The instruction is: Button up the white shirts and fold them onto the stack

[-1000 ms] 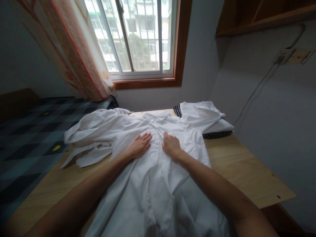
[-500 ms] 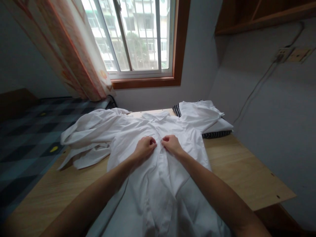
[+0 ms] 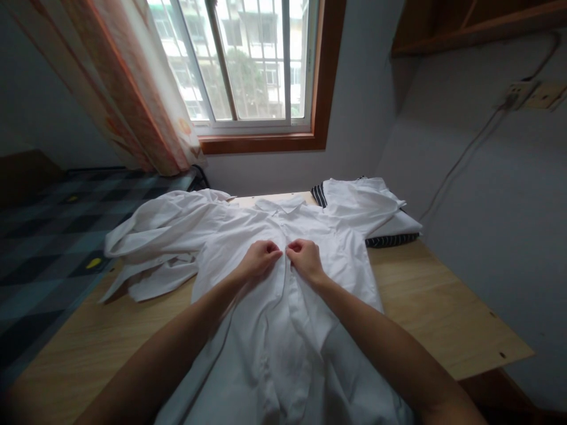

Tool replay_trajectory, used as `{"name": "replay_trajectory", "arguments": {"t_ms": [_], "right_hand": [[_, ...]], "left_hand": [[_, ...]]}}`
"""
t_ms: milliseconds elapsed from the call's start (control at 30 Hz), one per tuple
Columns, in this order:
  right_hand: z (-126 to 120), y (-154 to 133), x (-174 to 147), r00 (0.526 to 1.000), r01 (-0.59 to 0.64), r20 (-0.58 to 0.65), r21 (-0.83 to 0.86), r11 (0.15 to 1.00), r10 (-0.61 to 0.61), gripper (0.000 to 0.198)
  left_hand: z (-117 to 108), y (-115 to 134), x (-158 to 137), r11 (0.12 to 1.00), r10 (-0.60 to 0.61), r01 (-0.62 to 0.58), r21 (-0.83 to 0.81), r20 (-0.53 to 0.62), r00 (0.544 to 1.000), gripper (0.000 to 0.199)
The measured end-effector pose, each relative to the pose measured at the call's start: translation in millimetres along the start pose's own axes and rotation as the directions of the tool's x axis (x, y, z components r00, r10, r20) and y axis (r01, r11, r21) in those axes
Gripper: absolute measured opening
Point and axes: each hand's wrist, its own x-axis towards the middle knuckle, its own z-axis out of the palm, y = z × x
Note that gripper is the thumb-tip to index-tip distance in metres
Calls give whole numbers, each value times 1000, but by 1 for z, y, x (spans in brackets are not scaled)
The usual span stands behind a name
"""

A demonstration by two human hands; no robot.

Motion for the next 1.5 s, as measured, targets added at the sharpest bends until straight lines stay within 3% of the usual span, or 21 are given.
{"name": "replay_trajectory", "arguments": {"t_ms": [333, 567, 667, 833, 1000, 1133, 1233, 1367, 1500], "right_hand": [[2, 5, -1, 997, -21, 71, 16, 1000, 20, 19], [6, 22, 6, 994, 12, 106, 108, 994, -24, 20], [5, 22, 8, 983, -96, 177, 222, 970, 57, 20], [-4, 10, 11, 922, -300, 360, 431, 851, 143, 24], [-3, 5, 10, 932, -306, 314, 407, 861, 183, 16], [4, 8, 7, 971, -185, 201, 293, 938, 129, 10], [5, 4, 2, 996, 14, 87, 37, 999, -17, 11], [5, -7, -7, 985, 169, 34, -287, 943, -166, 13], [6, -11, -11, 977, 208, 49, -415, 886, -206, 14]], "left_hand": [[3, -4, 3, 997, 28, -25, -74, 36, 999, 20], [3, -4, 2, 994, -36, 42, -101, 58, 998, 20], [4, -4, 2, 989, -47, 54, -135, 56, 997, 20], [5, -1, 0, 963, -67, 88, -253, 89, 994, 21], [5, 5, -3, 891, -137, 171, -421, 110, 984, 17], [6, 10, -5, 852, -204, 225, -473, 96, 974, 14], [5, 12, -6, 813, -252, 259, -522, 85, 964, 11], [5, 13, -8, 722, -344, 377, -580, 171, 923, 13], [7, 11, -7, 710, -373, 397, -582, 167, 913, 18]]}}
